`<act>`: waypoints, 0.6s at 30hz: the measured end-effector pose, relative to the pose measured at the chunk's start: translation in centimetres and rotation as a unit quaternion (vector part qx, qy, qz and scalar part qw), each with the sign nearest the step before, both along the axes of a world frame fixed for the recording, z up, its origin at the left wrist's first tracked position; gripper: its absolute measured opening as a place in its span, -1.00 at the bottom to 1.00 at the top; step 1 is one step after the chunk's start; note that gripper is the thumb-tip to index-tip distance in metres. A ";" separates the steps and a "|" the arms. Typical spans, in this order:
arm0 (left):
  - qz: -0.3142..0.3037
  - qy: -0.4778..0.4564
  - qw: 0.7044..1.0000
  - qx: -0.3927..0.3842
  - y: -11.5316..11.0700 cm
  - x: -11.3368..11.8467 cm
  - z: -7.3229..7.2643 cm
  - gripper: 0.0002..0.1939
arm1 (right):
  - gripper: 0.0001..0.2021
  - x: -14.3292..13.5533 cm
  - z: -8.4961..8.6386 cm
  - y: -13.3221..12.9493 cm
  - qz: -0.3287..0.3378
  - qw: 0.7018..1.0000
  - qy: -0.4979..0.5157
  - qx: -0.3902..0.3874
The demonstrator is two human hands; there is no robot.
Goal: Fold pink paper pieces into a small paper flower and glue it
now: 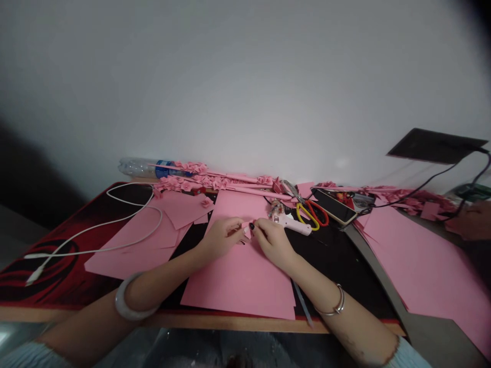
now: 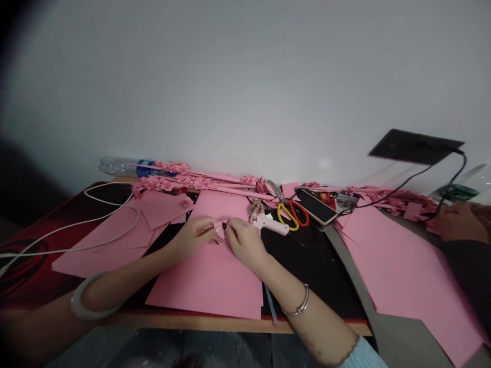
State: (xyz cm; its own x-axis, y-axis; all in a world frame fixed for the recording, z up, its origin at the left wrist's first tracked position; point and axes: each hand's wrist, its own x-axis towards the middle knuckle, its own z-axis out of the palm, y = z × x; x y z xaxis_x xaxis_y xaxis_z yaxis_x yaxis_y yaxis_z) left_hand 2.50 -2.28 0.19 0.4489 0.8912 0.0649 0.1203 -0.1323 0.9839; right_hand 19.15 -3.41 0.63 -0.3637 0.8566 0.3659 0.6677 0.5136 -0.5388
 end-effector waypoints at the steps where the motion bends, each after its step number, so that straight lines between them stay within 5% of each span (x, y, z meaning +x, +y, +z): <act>1: -0.007 -0.003 1.000 -0.002 -0.1 0.0 0.0 -0.80 | -0.80 0.0 0.0 0.0 0.004 1.000 0.003 -0.001; 9: -0.043 -0.064 0.996 -0.050 0.2 -0.7 -0.6 -0.75 | -0.81 0.1 0.0 0.2 0.024 0.999 0.014 -0.025; 18: -0.047 0.004 0.998 0.031 0.1 -0.2 -0.8 -0.93 | -0.81 0.1 -0.2 0.2 0.034 0.998 0.016 -0.042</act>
